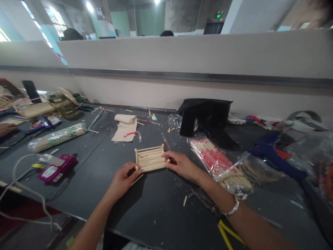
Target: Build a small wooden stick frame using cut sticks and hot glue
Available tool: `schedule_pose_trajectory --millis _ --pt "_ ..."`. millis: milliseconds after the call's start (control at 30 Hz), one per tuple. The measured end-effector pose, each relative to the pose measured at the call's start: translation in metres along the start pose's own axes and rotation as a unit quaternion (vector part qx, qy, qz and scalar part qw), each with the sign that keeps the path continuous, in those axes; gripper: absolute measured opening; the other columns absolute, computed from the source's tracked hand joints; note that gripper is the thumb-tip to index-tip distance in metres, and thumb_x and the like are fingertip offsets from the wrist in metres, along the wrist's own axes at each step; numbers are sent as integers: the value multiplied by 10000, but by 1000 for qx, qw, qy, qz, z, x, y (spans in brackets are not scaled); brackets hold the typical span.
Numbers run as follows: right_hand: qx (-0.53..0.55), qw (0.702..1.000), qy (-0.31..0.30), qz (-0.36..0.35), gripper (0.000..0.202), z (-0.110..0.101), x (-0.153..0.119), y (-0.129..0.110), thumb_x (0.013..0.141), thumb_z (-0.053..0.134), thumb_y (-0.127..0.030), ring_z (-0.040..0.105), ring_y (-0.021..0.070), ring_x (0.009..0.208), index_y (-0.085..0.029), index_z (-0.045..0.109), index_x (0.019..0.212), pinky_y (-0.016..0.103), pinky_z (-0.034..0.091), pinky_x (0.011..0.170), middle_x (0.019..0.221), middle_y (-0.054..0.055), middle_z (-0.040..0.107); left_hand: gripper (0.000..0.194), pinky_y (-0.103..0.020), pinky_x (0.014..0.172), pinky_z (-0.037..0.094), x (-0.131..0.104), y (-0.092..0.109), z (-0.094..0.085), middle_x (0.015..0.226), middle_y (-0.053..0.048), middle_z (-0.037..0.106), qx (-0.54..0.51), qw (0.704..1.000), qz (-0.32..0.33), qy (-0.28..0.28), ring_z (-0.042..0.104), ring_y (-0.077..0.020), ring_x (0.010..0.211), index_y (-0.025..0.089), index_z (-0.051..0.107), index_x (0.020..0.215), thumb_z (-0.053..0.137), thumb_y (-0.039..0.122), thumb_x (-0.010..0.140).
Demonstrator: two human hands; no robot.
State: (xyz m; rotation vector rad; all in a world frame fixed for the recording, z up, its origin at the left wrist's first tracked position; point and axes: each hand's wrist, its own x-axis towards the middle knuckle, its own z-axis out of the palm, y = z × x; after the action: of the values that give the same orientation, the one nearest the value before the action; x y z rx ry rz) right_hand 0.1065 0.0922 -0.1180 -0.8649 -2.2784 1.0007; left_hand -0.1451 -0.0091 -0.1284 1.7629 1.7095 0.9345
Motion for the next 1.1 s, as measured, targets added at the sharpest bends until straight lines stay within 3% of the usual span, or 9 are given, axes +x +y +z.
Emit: schedule_pose_trajectory --millis 300,500,800,1100 --pt "3 1000 -9 11 87 -6 -1 9 774 639 -162 609 135 719 -205 669 844 239 453 685 793 -13 667 244 -272 748 468 -1 -1 -2 878 -36 681 2 1000 7 -7 626 -181 822 201 662 894 550 413 850" --pt "-17 1000 -16 -15 119 -5 -2 7 797 618 -141 629 149 804 -206 679 876 252 451 750 876 12 690 240 -275 750 464 -2 -4 -1 879 -36 675 4 1000 10 -12 620 -179 820 203 655 914 545 408 859" --pt "-58 997 -27 -50 108 -7 -5 -1 874 554 -150 599 150 793 -204 647 888 260 439 747 867 18 651 252 -279 746 463 -2 -3 -4 879 -40 668 6 999 8 -31 611 -176 813 196 654 930 529 408 877" --pt "-102 992 -27 -69 122 -5 -3 -6 858 553 -121 586 144 750 -196 643 824 242 432 708 815 15 632 230 -284 783 470 -2 -3 -3 903 -44 677 -5 1000 14 -24 618 -181 852 197 664 927 546 385 862"
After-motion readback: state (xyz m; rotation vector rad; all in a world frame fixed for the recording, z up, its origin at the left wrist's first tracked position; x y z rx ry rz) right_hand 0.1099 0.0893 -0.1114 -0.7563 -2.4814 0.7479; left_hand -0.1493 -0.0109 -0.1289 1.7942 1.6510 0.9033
